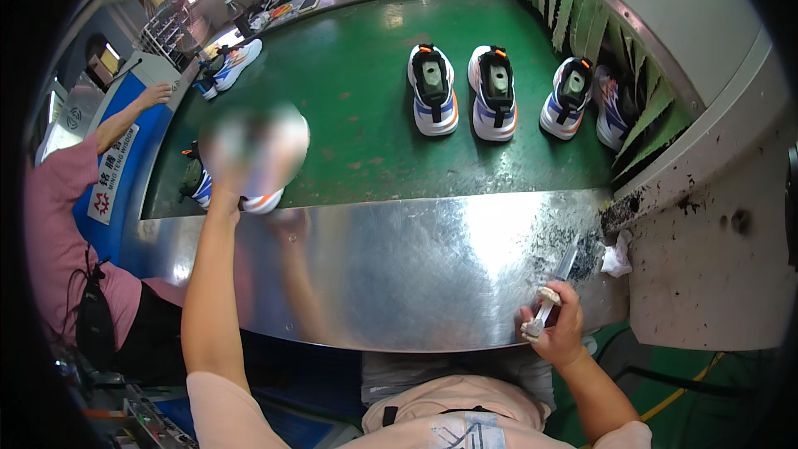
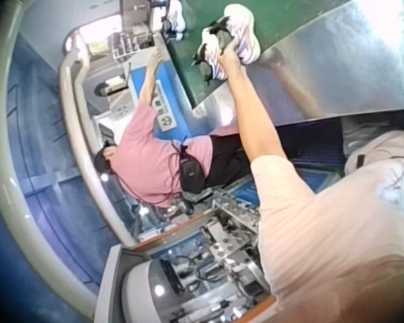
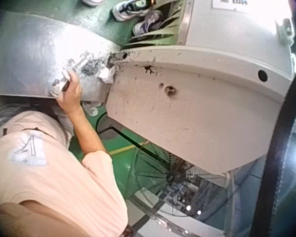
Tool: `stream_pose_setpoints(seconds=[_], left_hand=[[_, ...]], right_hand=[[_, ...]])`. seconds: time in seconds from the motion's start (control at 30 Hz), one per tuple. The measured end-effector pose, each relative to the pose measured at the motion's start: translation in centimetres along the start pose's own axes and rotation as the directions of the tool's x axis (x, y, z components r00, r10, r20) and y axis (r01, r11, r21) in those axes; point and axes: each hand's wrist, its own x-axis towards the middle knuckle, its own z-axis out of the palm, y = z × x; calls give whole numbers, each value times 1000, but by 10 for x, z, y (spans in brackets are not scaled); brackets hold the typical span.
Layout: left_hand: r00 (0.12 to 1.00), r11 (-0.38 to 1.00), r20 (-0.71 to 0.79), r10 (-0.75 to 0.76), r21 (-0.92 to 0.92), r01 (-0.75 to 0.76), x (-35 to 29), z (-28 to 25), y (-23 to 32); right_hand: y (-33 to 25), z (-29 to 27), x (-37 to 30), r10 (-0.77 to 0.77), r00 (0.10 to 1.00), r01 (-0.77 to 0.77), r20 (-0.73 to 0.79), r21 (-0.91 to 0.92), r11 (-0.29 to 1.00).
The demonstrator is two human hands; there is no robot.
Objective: The person applies liquid adhesive from a syringe-like applicator to the seams of several shoes and places them on a conveyor belt.
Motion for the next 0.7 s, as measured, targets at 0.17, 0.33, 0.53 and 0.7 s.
stream_pose_setpoints(seconds=[0.17, 0.33, 0.53, 0.7], left_hand=[[977, 996, 195, 85, 23, -92, -120, 40, 3], [985, 985, -64, 163, -44, -166, -247, 81, -29], [649, 764, 693, 315, 220, -606, -284, 74, 43], [470, 353, 823, 319, 356, -865, -201, 119, 116]], right_hand=[[3, -16, 0, 77, 997, -77, 9, 46, 996], [-22, -31, 15, 403, 858, -480, 319, 218, 850], [-37, -76, -21, 467, 730, -683, 499, 558, 471], [-17, -91, -2, 492, 747, -581, 448, 799, 154]])
